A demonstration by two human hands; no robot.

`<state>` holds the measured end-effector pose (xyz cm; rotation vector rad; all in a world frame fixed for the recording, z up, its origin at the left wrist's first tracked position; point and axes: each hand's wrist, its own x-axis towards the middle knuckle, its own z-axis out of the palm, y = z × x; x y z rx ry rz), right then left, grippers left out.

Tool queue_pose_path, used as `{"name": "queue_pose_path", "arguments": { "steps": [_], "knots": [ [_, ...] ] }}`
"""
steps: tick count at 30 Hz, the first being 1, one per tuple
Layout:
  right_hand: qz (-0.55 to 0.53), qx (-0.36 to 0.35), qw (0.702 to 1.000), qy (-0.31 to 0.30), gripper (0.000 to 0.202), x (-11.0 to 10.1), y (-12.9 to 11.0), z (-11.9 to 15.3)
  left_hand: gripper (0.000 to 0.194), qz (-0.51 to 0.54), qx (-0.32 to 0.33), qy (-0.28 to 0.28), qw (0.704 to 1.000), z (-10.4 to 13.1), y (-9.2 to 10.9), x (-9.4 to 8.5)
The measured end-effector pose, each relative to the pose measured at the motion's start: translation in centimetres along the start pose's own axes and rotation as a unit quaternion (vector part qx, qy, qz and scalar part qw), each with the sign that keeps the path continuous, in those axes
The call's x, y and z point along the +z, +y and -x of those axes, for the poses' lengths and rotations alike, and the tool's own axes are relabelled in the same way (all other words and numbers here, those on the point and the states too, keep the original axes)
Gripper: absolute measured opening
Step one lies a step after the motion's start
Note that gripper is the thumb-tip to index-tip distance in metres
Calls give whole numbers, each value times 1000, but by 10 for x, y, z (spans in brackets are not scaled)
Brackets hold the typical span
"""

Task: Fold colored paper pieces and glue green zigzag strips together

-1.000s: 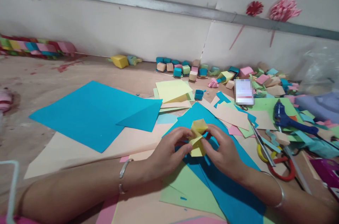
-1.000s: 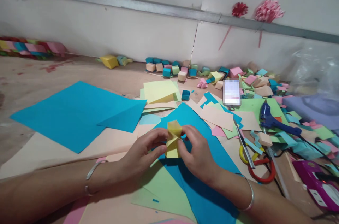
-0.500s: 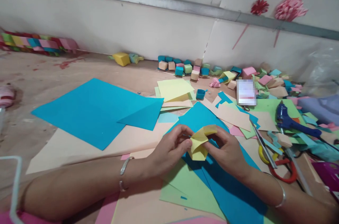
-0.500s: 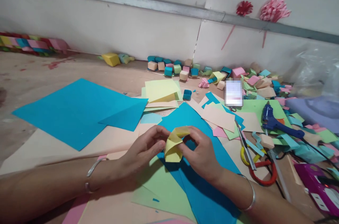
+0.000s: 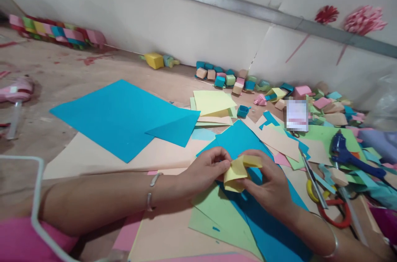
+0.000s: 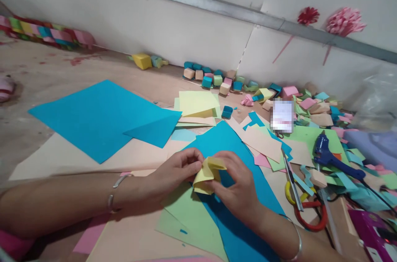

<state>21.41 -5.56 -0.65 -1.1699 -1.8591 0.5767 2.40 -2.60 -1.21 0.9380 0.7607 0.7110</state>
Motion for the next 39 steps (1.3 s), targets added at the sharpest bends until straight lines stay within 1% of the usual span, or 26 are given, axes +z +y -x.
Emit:
{"name": "queue_pose_path", "arguments": {
  "steps": [3,6,9,15,17,20,23,24,26,29,31,34,37,39],
  "knots": [
    [23,-36,999,6,20,-4,-4,-2,26,-3,3,0,1000,1,2,1],
    [23,-31,999,2,17,-6,-4,-3,21,13,-2,2,1000,2,3,2],
    [23,-28,999,0,19,-8,-1,-3,20,35,-11,-13,999,2,2,3],
    [4,-16,1000,-17,25,-8,-2,-1,18,24,-15,-18,999,-1,-6,0],
    [-1,-12,1000,-24,23,-9,-3,-2,15,10,-1,-18,1000,-1,-6,-1],
    [-28,-2,999,-31,22,-10,-2,-3,8,-44,42,-11,998,-1,0,-2],
    [-57,47,997,-24,19,-9,0,-2,7,-76,72,-12,994,0,7,-2],
    [-65,70,995,-20,17,-8,0,-2,11,-66,67,-17,995,0,8,-3],
    [-80,99,992,-19,15,-6,0,-1,19,-21,30,-32,999,1,7,-3],
    [-107,93,990,-26,11,-4,-1,-1,29,57,-51,-57,995,1,4,-3],
    [-120,90,988,-27,11,-3,-2,-1,33,91,-81,-78,989,2,2,-3],
    [-110,86,990,-21,13,-3,-3,-1,37,116,-86,-90,985,2,2,-2],
    [-71,80,994,-21,22,-2,-3,-1,38,107,-75,-62,990,2,1,-1],
    [-51,92,994,-34,31,0,-3,-1,37,69,-48,-42,996,0,-1,0]
  ]
}}
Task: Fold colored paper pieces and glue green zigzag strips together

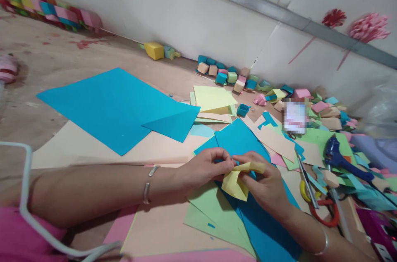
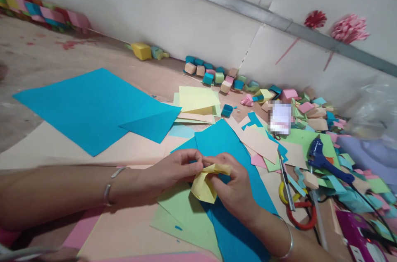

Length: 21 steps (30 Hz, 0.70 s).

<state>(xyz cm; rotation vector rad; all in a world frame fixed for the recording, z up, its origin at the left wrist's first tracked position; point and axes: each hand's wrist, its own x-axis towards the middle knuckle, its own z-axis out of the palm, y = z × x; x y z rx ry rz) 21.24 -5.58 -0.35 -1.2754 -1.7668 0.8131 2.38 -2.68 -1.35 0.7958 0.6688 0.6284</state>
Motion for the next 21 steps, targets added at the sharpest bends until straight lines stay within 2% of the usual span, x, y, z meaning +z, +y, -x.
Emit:
{"name": "queue_pose_path", "arguments": {
  "steps": [2,4,8,12,15,17,21],
  "knots": [
    [1,18,1000,-9,35,2,0,1,32,-69,38,9,997,-1,-2,-1],
    [-16,40,999,-2,30,3,1,2,23,-161,80,20,984,-2,0,-2],
    [-27,82,996,24,21,6,1,5,11,-330,177,35,927,1,10,-2],
    [7,74,997,-11,31,8,-2,4,7,-397,242,15,885,2,14,-2],
    [17,46,998,-47,34,8,-5,1,7,-449,277,35,849,0,10,-6],
    [14,29,998,-50,31,8,-6,0,9,-503,340,45,793,-1,8,-9],
    [26,-24,999,-42,8,7,-3,-2,20,-594,486,17,641,-1,9,-16]
  ]
}}
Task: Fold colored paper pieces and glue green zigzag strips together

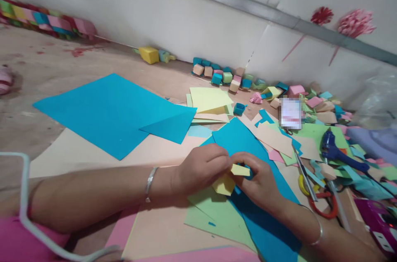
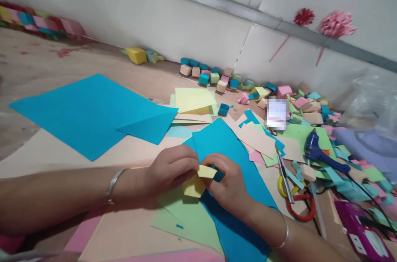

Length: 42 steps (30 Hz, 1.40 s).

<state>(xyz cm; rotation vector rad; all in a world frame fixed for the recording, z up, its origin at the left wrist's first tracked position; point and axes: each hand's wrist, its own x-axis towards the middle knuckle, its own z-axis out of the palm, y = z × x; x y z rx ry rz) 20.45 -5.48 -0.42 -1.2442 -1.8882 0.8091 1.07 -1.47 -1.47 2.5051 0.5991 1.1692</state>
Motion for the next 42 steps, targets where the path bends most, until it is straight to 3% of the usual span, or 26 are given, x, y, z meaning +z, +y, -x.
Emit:
{"name": "queue_pose_path", "arguments": {
  "steps": [3,8,12,14,16,19,27,32,35,39,42],
  "knots": [
    [12,-27,999,15,5,2,3,0,16,-22,25,-22,999,0,-3,0],
    [20,-14,999,35,11,8,1,1,7,56,-147,-56,986,-2,-7,2],
    [-38,13,999,-22,12,2,1,-2,8,125,-199,-68,970,-4,-7,-2],
    [-102,47,992,-63,19,-2,6,-5,7,191,-254,-60,946,-5,-9,-2],
    [-158,80,980,-87,23,-4,13,-7,6,274,-325,-42,904,-6,-12,-1],
    [-153,97,979,-90,17,-2,22,-9,14,356,-390,-14,849,-7,-15,2],
    [-119,112,986,32,9,8,25,-7,46,429,-399,-14,810,-4,3,0],
    [9,13,998,66,9,12,26,-5,35,395,-405,-27,824,2,6,7],
    [43,-12,997,59,11,12,24,-5,32,391,-426,-12,816,2,5,9],
    [-57,33,998,7,13,10,24,-5,27,418,-469,-3,778,-2,8,6],
    [-105,52,993,-3,19,9,27,-6,22,417,-478,5,773,-5,12,5]
  ]
}}
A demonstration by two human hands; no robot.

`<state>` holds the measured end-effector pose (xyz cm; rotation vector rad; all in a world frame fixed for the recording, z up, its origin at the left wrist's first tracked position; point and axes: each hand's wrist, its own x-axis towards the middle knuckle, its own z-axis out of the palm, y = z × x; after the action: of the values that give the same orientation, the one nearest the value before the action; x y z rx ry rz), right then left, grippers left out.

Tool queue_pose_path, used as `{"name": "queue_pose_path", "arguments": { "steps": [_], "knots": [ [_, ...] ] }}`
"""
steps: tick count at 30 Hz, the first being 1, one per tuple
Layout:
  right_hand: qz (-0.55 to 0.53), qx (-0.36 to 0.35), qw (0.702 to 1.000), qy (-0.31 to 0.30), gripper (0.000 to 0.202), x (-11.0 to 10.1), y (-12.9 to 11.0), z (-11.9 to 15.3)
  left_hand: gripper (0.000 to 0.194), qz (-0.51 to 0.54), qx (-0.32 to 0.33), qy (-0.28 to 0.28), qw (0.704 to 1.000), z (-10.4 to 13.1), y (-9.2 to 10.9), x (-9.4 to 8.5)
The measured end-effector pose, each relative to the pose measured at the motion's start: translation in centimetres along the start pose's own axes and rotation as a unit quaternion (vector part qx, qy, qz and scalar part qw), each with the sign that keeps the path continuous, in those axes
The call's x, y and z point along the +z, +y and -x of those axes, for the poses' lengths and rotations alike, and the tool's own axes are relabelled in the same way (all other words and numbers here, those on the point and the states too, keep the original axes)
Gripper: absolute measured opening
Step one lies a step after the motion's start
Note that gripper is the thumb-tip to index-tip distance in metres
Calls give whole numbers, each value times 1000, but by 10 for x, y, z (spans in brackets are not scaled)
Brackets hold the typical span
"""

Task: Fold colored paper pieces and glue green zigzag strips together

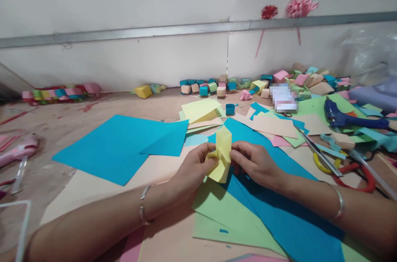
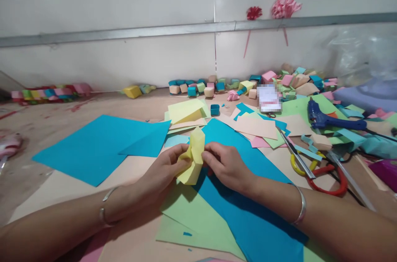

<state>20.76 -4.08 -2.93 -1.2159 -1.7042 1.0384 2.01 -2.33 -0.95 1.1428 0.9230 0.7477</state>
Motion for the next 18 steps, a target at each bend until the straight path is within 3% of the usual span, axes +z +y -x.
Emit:
{"name": "queue_pose_path", "arguments": {
  "steps": [3,6,9,11,14,18],
  "knots": [
    [15,-24,996,81,14,-2,0,-1,22,-5,21,22,1000,1,-1,1],
    [66,-119,976,169,10,-4,-5,2,27,-6,48,17,999,1,-5,0],
    [98,-219,957,164,1,-3,-14,8,24,-21,65,20,997,1,-8,-2],
    [118,-252,949,147,7,1,-18,12,15,-53,74,31,995,1,-8,-2],
    [178,-254,940,141,16,8,-20,16,5,-127,98,23,987,1,-6,-3],
    [241,-236,933,126,7,14,-16,15,9,-161,123,4,979,3,-3,-1]
  ]
}}
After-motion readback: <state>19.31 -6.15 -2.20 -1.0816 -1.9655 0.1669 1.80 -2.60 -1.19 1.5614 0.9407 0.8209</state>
